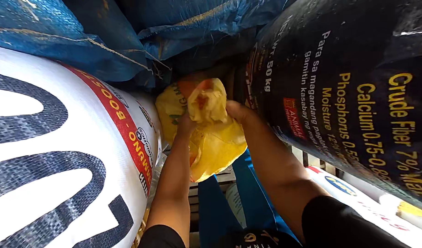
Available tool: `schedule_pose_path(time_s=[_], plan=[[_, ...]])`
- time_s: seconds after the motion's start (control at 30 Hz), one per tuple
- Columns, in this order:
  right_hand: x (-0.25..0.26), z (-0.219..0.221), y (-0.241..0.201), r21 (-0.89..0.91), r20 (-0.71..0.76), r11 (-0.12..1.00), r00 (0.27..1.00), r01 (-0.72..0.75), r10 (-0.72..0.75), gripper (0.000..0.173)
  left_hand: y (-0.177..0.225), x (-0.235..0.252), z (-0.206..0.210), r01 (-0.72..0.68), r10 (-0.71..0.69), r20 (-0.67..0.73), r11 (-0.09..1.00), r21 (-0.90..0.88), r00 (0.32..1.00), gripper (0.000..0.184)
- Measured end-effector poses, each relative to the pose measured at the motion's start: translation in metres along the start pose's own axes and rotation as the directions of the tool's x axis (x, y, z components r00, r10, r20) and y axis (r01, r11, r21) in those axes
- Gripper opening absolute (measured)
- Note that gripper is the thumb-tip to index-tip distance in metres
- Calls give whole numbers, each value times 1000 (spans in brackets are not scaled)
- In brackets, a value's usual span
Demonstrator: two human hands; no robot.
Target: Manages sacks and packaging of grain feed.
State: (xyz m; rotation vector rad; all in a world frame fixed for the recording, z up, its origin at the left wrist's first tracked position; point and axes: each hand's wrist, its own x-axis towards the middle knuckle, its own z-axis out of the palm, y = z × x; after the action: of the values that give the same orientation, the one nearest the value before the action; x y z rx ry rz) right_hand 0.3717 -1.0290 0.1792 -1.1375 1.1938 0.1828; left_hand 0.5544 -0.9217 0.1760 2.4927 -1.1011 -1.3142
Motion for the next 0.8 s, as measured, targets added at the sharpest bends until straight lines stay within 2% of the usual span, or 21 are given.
schedule_pose_path(time_s=[0.07, 0.13, 0.17, 0.23, 0.27, 0.33, 0.4, 0.47, 0.57, 0.6, 0.63, 0.7, 0.73, 0.8], plan=[[-10, 4, -27, 31, -282, 999, 959, -23, 31, 44, -13, 13, -10, 170, -182, -12, 937, -307, 983, 41], [-26, 20, -49, -109, -512, 994, 857, 7, -62, 62, -30, 25, -10, 104, -233, -103, 731, -674, 967, 43], [-37, 34, -58, -217, -562, 974, 809, 59, -174, 71, -33, 29, -10, 108, -271, -89, 633, -767, 959, 43], [-48, 75, -62, -492, -509, 850, 730, 188, -456, 79, -25, 27, -16, 206, -377, -24, 557, -805, 926, 39], [-46, 96, -60, -564, -431, 793, 737, 230, -520, 82, -23, 26, -18, 228, -397, -2, 531, -816, 918, 36], [-30, 123, -53, -560, -294, 806, 863, 192, -410, 100, -26, 22, -22, 134, -303, -21, 483, -865, 953, 30], [2, 120, -38, -528, -267, 842, 920, 108, -286, 108, -32, 20, -27, 30, -283, -96, 411, -911, 954, 28], [35, 99, -19, -522, -323, 849, 903, 78, -282, 100, -38, 19, -26, -62, -303, -157, 302, -951, 940, 22], [72, 56, -2, -534, -400, 844, 862, 56, -310, 56, -56, 16, -5, -228, -290, -217, -2, -974, 932, 23], [79, 41, -4, -499, -436, 866, 857, 24, -275, 44, -60, 15, 2, -209, -354, -187, -25, -978, 916, 24], [83, 30, -7, -456, -470, 889, 857, -30, -212, 39, -64, 11, 7, -120, -448, -128, 46, -992, 885, 24], [85, 18, -17, -415, -510, 901, 853, -128, -113, 39, -65, -4, 13, 129, -589, -82, 308, -943, 804, 39], [82, 18, -21, -446, -511, 886, 849, -129, -133, 43, -64, -16, 12, 199, -603, -112, 426, -883, 790, 51], [73, 25, -30, -617, -436, 787, 837, -9, -332, 60, -58, -43, 6, 216, -539, -256, 663, -717, 803, 67]])
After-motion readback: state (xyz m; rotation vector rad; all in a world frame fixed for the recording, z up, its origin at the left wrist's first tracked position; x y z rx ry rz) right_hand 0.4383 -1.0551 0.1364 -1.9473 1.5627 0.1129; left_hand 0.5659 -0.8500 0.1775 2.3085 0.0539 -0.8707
